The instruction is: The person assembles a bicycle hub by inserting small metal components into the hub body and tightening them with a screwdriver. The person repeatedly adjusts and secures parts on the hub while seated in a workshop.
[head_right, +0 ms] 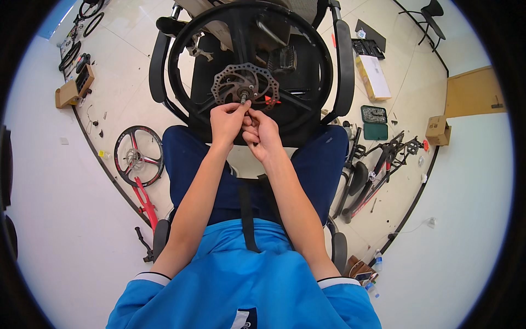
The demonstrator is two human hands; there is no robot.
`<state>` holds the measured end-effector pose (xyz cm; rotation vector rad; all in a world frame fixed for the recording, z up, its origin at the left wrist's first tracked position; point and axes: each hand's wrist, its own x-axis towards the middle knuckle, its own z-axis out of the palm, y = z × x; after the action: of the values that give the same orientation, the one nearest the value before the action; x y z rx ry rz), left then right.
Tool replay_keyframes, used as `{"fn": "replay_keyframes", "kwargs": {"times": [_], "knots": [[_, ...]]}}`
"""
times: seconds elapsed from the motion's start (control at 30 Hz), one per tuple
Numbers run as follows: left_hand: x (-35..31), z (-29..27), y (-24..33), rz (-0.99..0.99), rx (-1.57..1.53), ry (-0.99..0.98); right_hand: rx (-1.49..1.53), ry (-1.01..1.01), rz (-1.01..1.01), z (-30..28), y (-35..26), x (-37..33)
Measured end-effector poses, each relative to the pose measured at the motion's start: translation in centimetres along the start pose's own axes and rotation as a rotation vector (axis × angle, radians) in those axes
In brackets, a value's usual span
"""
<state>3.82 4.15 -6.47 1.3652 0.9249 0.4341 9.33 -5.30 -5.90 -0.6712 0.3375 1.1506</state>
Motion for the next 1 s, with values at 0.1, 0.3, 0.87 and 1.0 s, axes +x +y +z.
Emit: {"fn": "replay_keyframes", "kwargs": {"times": [0.1, 0.3, 0.87, 1.0], "knots": [[0.0, 0.0, -0.2, -0.022, -0.085, -0.005, 0.045, -0.032, 0.024, -0.2, 0.0, 0.2], [0.0, 0.0, -0.3, -0.043, -0.091, -0.008, 0.039, -0.033, 0.024, -0.3, 0.0, 0.3], [0.6, 0.1, -0.2, -0.121, -0.191, -0.068, 0.03, -0.083, 0.017, -0.4, -0.6, 0.3], [0.9, -0.2, -0.2, -0.303, -0.414, -0.141, -0.136, 0.089, -0.093, 1.1, 0.2, -0.3]]}}
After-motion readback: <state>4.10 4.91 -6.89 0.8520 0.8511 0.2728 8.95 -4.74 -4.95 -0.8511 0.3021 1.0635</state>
